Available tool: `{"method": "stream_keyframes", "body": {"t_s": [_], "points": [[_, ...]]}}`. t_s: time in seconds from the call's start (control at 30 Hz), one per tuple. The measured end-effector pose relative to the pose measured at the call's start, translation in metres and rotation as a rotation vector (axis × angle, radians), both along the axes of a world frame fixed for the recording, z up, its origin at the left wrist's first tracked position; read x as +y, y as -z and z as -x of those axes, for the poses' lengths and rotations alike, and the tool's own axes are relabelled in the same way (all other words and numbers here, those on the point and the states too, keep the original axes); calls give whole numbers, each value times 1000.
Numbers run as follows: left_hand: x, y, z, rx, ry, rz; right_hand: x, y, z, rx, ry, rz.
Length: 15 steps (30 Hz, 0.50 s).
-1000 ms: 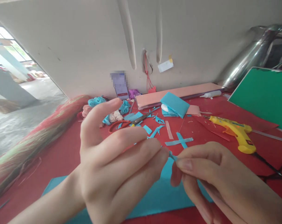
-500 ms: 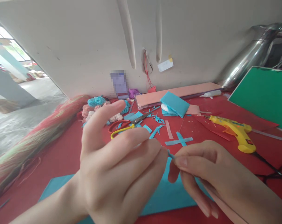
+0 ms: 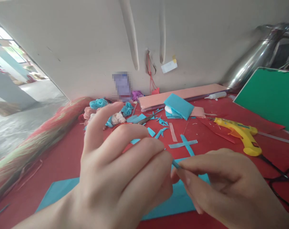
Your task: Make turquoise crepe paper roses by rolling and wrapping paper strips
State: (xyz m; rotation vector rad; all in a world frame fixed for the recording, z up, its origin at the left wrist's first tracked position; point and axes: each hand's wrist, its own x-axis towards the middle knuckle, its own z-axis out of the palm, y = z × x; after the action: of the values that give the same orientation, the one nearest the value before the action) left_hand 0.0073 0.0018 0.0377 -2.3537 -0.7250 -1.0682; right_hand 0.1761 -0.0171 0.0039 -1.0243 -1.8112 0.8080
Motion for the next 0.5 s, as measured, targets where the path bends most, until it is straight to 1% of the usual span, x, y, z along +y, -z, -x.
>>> {"method": "stream_keyframes", "body": {"t_s": [0.07, 0.1, 0.17, 0.33, 0.5], "points": [[1, -1, -1, 8, -5, 15, 0, 3, 1, -65, 89, -208], [2, -1, -2, -3, 0, 31, 0, 4, 2, -96, 132, -285], [5, 1, -2, -38, 13, 60, -1, 6, 2, -150, 183, -371], [6, 1, -3, -71, 33, 95, -5, 2, -3, -204, 208, -425], [3, 0, -4, -88, 19, 0, -7, -7, -4, -229, 180, -399]]}}
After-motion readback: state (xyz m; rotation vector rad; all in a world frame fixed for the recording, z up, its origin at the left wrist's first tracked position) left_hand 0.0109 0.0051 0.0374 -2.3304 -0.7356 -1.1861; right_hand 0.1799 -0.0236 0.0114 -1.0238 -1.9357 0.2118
